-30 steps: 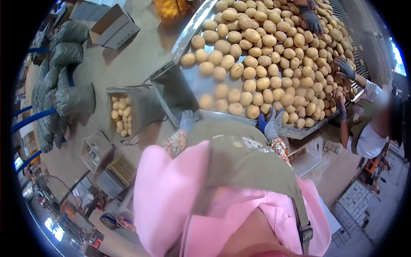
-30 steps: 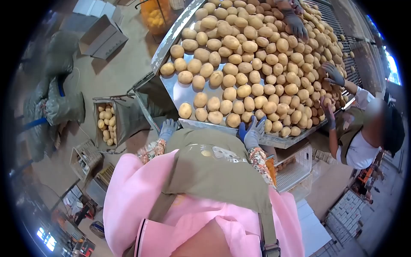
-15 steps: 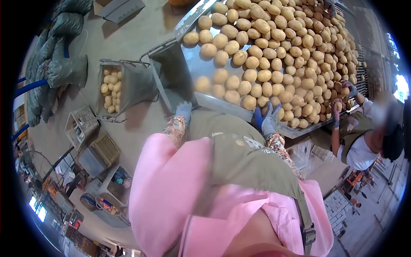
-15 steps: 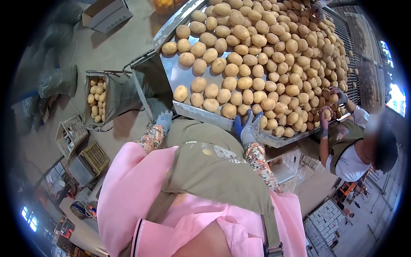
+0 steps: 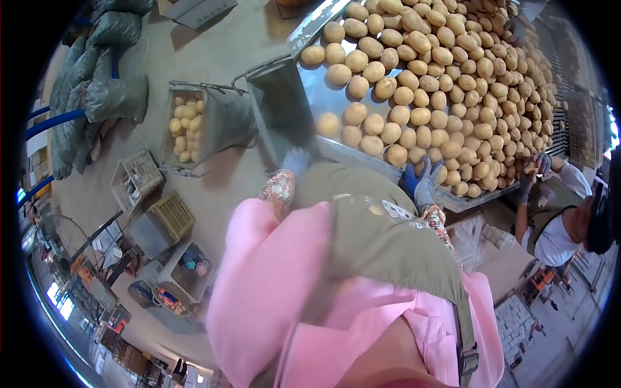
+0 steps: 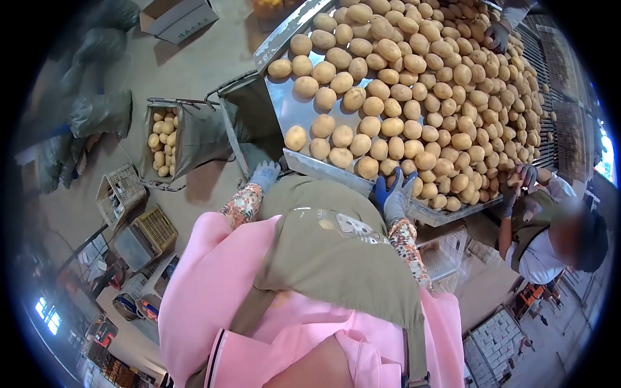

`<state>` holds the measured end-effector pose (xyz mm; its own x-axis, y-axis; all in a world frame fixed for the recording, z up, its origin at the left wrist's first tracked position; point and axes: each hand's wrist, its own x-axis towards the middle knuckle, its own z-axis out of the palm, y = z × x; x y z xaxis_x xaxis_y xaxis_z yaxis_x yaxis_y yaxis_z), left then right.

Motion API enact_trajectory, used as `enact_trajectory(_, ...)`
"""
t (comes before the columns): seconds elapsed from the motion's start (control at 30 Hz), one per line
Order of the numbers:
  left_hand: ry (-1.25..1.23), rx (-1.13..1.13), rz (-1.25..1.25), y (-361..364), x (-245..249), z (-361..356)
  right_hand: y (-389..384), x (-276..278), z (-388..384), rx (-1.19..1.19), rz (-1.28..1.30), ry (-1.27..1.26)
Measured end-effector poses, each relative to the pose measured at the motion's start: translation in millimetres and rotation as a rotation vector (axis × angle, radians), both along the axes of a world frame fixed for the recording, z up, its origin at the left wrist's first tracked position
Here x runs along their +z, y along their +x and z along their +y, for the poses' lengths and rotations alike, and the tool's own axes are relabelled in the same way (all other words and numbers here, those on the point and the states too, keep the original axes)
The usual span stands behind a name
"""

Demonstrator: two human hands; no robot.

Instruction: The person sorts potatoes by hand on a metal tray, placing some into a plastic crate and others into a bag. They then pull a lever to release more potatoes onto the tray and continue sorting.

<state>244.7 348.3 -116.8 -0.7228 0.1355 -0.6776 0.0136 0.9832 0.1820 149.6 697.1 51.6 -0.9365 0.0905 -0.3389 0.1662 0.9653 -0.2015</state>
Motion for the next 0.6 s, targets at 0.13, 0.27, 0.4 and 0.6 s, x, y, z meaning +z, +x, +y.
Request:
enact_trajectory(0.13,0.091,0.079,-0.049,-9,42,-17,3,-7,16,-0.022,0.051,-0.098)
enact_trajectory(0.27,0.25,0.318,0.152,-18,69,-37,4,3,22,-0.099,0.235,-0.173)
enact_trajectory(0.4,0.367,0.503,0.42,-61,123,-41,-5,24,3,-0.048,0.305,-0.333)
enact_trajectory(0.6,0.657,0.593,0.694,-111,99,-40,-39,12,-69,-0.154,-0.547,-1.178)
